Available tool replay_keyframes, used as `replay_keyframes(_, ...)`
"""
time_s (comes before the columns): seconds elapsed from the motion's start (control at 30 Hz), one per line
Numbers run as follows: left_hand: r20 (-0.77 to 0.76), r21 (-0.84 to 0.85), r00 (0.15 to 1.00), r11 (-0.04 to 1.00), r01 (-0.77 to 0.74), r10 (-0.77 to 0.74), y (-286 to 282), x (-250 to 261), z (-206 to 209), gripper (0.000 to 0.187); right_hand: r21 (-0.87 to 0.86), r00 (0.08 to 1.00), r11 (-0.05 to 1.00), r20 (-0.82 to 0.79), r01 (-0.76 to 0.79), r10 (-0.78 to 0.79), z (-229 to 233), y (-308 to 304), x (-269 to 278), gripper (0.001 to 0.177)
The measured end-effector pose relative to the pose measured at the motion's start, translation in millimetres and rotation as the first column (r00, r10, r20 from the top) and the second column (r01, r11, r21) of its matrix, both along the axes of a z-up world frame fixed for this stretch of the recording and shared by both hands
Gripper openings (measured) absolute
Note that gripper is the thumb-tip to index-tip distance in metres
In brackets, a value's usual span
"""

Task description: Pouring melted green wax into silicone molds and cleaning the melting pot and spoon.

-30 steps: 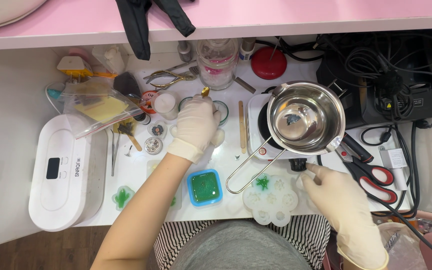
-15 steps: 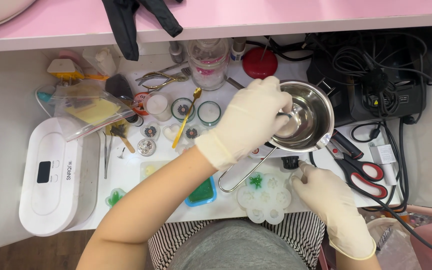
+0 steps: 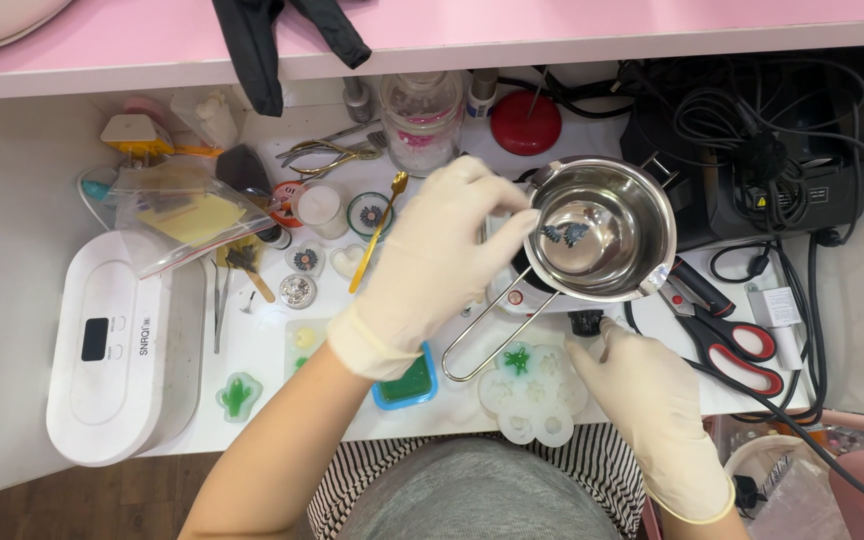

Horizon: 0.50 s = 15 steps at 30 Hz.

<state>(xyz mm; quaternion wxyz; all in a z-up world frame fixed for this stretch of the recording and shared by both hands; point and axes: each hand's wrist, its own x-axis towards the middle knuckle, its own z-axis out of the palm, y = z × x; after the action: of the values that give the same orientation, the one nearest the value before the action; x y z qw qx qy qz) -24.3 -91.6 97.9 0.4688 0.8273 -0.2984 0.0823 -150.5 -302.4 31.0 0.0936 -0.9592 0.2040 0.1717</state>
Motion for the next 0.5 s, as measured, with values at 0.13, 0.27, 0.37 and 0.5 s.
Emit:
replay_keyframes(0.13, -0.014, -0.066, 1.000, 0.997, -0.026, 0.025, 34, -17, 3, 0.015, -0.133, 0.998, 0.991, 0.051, 0.032, -0.025, -1, 10, 9, 0.062)
replay_keyframes(0.27, -0.235, -0.030, 0.961, 0.987, -0.159, 0.148, 67, -31, 2, 0.015, -0.019, 0.995, 0.995, -0.015, 0.098, -0.099, -16, -7, 12, 0.060)
replay_keyframes(0.37, -0.265, -0.031, 0.936, 0.968, -0.247, 0.230, 93, -41, -5, 0.015, 0.131, 0.983, 0.976, -0.076, 0.174, -0.165, -23, -22, 14, 0.061)
replay_keyframes(0.5, -0.334, -0.065, 0.876, 0.919, -0.389, 0.347, 130, -58, -7, 0.016, -0.030, 0.987, 0.990, 0.092, 0.137, -0.134, -6, -8, 8, 0.062)
